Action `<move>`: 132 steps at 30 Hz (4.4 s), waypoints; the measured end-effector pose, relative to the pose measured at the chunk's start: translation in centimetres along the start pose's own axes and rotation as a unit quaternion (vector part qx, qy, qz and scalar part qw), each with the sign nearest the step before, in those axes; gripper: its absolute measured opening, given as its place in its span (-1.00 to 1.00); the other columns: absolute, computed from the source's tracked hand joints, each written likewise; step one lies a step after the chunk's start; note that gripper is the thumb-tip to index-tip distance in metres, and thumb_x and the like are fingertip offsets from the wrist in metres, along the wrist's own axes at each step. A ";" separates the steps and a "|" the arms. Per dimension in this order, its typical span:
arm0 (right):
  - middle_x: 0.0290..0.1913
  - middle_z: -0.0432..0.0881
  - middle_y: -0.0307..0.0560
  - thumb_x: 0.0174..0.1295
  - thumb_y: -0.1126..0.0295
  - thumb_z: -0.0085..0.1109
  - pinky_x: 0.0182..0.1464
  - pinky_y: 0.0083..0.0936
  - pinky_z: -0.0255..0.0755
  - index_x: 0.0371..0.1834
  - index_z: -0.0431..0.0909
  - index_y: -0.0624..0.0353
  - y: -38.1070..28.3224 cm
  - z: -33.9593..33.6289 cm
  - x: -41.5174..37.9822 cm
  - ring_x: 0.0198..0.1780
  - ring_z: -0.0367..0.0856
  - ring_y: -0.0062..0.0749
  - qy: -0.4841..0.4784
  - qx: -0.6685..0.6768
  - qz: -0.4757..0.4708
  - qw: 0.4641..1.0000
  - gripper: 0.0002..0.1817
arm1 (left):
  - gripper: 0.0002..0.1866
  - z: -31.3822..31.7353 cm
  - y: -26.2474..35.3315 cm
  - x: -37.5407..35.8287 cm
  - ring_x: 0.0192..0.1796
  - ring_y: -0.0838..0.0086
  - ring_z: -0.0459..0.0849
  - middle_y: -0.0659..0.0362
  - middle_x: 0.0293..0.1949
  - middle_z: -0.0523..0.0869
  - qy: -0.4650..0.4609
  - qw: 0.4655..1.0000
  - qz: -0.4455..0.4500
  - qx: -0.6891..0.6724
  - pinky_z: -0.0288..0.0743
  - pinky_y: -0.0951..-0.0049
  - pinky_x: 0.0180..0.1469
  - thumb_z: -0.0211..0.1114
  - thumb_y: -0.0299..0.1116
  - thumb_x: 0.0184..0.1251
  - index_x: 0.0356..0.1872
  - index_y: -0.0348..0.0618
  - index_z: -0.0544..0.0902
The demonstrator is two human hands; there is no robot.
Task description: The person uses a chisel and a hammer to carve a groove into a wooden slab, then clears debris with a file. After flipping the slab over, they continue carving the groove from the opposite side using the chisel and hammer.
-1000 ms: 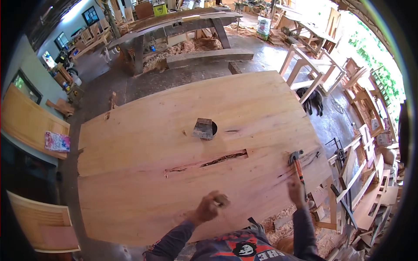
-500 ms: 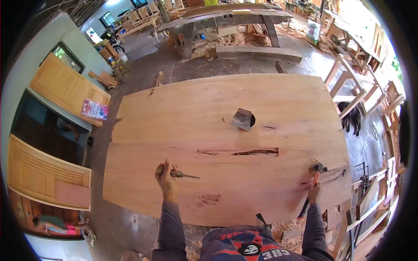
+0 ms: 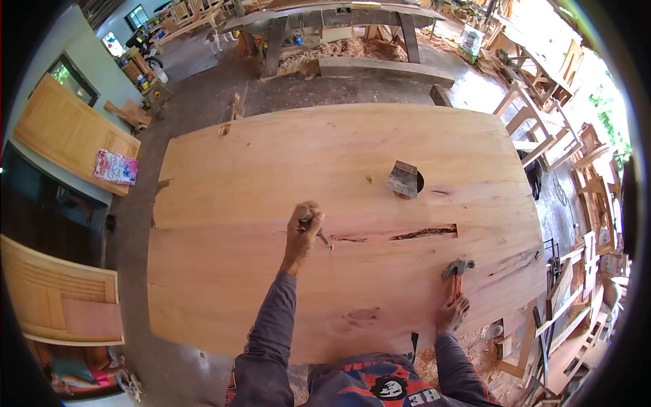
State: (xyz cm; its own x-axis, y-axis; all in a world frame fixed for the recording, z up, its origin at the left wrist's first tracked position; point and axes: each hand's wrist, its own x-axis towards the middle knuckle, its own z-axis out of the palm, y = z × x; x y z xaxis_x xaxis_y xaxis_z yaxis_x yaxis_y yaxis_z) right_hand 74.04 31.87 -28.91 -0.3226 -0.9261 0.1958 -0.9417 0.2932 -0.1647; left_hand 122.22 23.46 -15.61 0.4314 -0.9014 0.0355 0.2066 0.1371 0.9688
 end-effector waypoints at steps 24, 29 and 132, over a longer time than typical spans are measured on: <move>0.16 0.43 0.34 0.41 0.26 -0.05 0.26 0.18 0.32 0.32 0.33 0.32 0.6 2.5 1.2 0.21 0.40 0.33 -0.006 -0.167 -0.001 0.986 -0.51 | -0.73 6.3 -5.3 -2.8 -0.49 0.15 0.62 0.11 -0.54 0.56 -0.032 0.946 0.262 0.189 0.49 0.14 -0.44 0.50 -0.43 -0.04 -0.51 -0.04 0.49; 0.18 0.42 0.37 0.39 0.28 -0.06 0.28 0.17 0.33 0.36 0.28 0.38 0.3 2.1 1.2 0.21 0.41 0.34 -0.025 -0.162 0.011 0.986 -0.46 | -0.72 5.9 -5.0 -2.7 -0.47 0.14 0.63 0.11 -0.52 0.57 -0.045 0.949 0.260 0.176 0.51 0.16 -0.42 0.51 -0.42 -0.08 -0.49 -0.04 0.50; -0.32 0.67 0.46 0.18 0.47 0.13 -0.20 0.17 0.49 0.70 0.02 -0.07 -3.4 -5.1 -7.4 -0.29 0.64 0.45 -0.315 0.218 -0.166 0.909 -0.06 | -0.66 2.4 -4.6 3.1 -0.75 0.60 0.40 0.28 -0.73 0.47 0.071 0.996 0.036 -0.044 0.32 0.49 -0.65 0.35 -0.46 0.41 -0.58 -0.14 0.45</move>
State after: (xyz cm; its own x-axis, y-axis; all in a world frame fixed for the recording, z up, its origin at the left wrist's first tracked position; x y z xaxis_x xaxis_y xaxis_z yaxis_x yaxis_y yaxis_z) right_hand 79.16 38.96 -24.85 0.2193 -0.9391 -0.2645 -0.8055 -0.0212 -0.5923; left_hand 120.51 19.04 -19.35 0.5664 -0.8218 0.0622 0.2446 0.2397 0.9395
